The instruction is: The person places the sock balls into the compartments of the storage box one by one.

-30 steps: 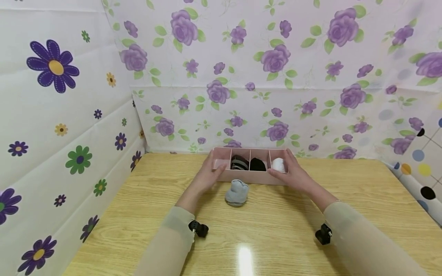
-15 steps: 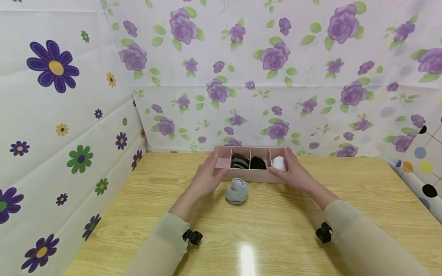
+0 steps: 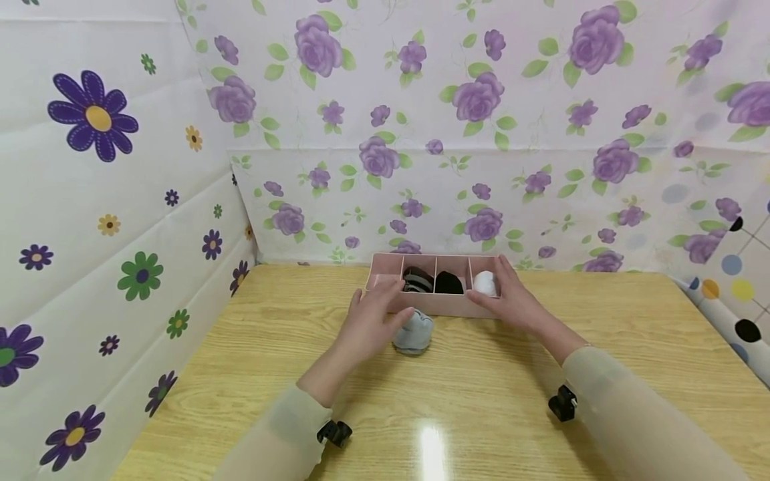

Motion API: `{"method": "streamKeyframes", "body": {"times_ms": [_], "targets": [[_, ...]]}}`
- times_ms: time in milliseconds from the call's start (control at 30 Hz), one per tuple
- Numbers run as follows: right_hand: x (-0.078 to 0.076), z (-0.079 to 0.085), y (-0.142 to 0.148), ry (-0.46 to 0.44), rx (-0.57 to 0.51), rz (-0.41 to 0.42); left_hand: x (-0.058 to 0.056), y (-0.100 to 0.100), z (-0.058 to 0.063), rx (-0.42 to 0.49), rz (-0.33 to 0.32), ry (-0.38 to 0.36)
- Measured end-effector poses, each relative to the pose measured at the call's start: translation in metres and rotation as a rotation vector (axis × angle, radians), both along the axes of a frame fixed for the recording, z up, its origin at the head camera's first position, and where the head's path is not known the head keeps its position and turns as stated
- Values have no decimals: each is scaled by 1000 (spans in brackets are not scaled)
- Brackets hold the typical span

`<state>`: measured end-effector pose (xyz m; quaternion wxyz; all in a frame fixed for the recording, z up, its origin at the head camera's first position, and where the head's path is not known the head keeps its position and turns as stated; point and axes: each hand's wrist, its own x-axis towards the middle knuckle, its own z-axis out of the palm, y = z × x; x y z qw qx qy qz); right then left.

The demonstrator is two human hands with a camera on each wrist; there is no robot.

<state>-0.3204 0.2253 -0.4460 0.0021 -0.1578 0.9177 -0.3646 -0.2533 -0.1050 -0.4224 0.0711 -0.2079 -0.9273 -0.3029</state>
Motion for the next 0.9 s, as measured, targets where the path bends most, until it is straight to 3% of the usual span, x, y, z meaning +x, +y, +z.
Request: {"method": "streamKeyframes", "body": {"times_ms": [333,700,900], "targets": [[-1,-1,0,12,-2,-8,14,9,-1,-55,42,57],[-1,-2,-1,29,13,-21,14,13,-8,-46,-5,-26],[-1,-1,-1,41,35,-29,16,15,-8,-16,-16,-34]]}}
